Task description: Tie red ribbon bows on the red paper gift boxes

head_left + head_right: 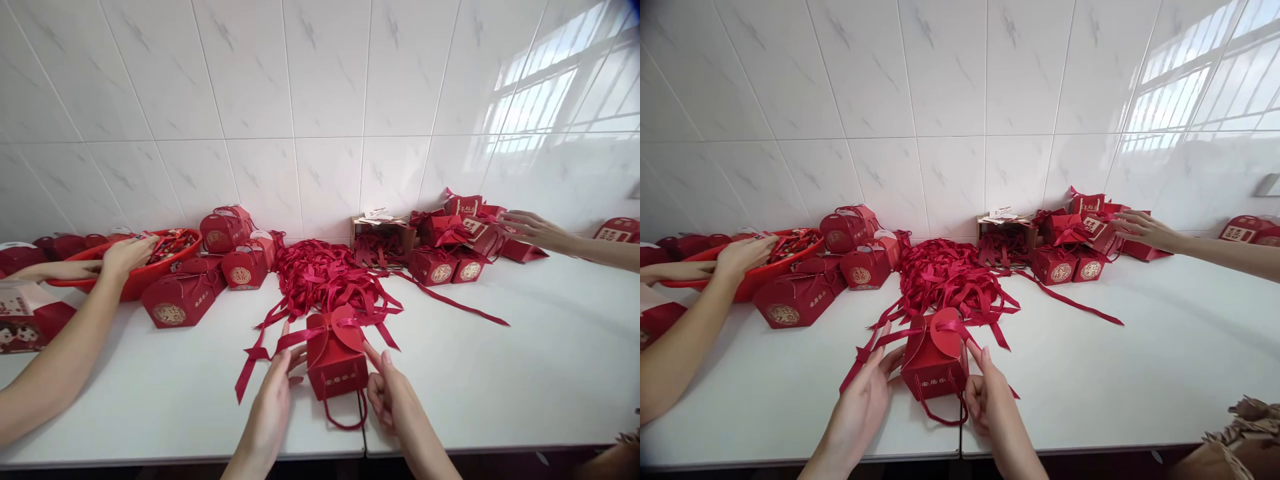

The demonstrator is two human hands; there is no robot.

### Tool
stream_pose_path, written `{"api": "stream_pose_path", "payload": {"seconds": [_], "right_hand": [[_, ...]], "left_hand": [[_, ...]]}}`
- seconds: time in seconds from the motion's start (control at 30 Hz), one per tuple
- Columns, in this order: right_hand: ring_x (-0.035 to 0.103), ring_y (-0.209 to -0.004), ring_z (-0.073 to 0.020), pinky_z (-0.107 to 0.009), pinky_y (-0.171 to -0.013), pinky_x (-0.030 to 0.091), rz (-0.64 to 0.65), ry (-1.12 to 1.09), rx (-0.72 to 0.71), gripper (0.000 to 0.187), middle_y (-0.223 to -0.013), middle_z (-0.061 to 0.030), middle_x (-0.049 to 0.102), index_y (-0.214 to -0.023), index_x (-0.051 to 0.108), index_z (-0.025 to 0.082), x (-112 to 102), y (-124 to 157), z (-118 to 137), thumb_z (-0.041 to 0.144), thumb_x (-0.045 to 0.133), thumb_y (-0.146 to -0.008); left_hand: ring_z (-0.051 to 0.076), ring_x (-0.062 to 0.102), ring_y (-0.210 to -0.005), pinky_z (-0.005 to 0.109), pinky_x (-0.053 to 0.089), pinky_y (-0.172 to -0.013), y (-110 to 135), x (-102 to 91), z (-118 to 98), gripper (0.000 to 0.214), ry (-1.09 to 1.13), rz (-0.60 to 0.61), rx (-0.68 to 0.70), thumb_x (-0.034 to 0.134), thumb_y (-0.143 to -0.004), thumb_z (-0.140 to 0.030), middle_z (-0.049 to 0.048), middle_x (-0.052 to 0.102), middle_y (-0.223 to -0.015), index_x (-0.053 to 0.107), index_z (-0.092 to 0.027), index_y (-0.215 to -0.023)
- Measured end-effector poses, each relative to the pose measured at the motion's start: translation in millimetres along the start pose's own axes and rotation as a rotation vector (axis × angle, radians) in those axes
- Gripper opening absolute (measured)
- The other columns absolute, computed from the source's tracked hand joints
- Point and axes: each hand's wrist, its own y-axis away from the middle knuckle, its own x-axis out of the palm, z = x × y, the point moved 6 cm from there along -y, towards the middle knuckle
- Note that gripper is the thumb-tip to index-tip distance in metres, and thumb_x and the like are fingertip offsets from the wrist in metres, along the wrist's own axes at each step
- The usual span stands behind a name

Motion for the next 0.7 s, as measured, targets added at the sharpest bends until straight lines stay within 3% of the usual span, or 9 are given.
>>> {"api": "stream_pose_path", "payload": {"seconds": [0.07,0.13,0.23,0.33,0.43,0.57,0.7], "right_hand": [[0.008,-0.038,-0.0069,-0.020,-0.037,0.005,0.151,-0.297,0.176,0.061,-0.043,0.0100,0.026,-0.126,0.051,0.020,2.6,-5.3,-2.2,0.065,0.040,-0.085],[0.005,-0.040,-0.0067,-0.019,-0.036,0.005,0.250,-0.487,0.234,0.055,-0.043,0.0111,0.021,-0.123,0.054,0.017,1.0,-9.7,1.3,0.055,0.050,-0.083],[0.006,-0.041,-0.0058,-0.019,-0.036,0.007,0.166,-0.569,0.187,0.042,-0.048,0.0108,0.021,-0.110,0.061,0.015,-9.4,-14.3,0.8,0.044,0.058,-0.079],[0.014,-0.042,-0.0050,-0.019,-0.039,0.011,-0.047,-0.411,0.037,0.042,-0.050,0.0093,0.028,-0.108,0.061,0.018,-15.6,-11.3,-4.1,0.050,0.057,-0.081],[0.021,-0.043,-0.0051,-0.019,-0.041,0.016,-0.139,-0.204,-0.111,0.052,-0.051,0.0081,0.032,-0.106,0.062,0.015,-7.8,-4.4,-5.0,0.059,0.058,-0.078],[0.031,-0.044,-0.0077,-0.020,-0.043,0.026,-0.121,-0.111,-0.125,0.065,-0.051,0.0065,0.041,-0.118,0.056,0.014,4.4,-1.6,-5.8,0.064,0.057,-0.075],[0.027,-0.037,-0.0092,-0.020,-0.038,0.023,0.009,0.055,-0.012,0.068,-0.040,0.0079,0.037,-0.125,0.052,0.015,6.3,-4.0,-1.1,0.067,0.044,-0.081]], "left_hand": [[0.026,0.049,-0.125,0.042,0.046,-0.097,-1.6,-2.4,-9.8,0.057,0.121,0.044,-0.002,0.042,-0.091,-0.047,0.0065,0.059,-0.129,0.028,-0.032,-0.144],[0.027,0.051,-0.123,0.042,0.048,-0.095,-1.8,-3.8,-15.1,0.054,0.165,0.083,-0.022,0.043,-0.090,-0.044,0.0084,0.059,-0.128,0.034,-0.029,-0.141],[0.029,0.041,-0.131,0.043,0.042,-0.102,0.9,-0.8,-15.4,0.051,0.065,0.137,-0.021,0.051,-0.086,-0.043,0.0085,0.052,-0.137,0.047,-0.024,-0.134],[0.028,0.026,-0.140,0.043,0.027,-0.113,1.8,4.4,-13.8,0.059,-0.078,0.073,0.052,0.061,-0.081,-0.044,0.0036,0.043,-0.145,0.045,-0.029,-0.135],[0.028,0.023,-0.141,0.043,0.023,-0.115,0.4,17.8,-9.9,0.063,-0.106,0.092,0.065,0.060,-0.081,-0.046,0.0036,0.041,-0.147,0.041,-0.030,-0.139],[0.028,0.026,-0.140,0.043,0.031,-0.112,2.7,31.4,-6.0,0.059,-0.058,0.197,0.043,0.053,-0.086,-0.046,0.0060,0.047,-0.142,0.041,-0.026,-0.140],[0.028,0.030,-0.138,0.041,0.035,-0.111,7.1,23.2,-3.1,0.053,-0.043,0.142,0.037,0.054,-0.085,-0.044,0.0036,0.050,-0.140,0.048,-0.026,-0.134]]}}
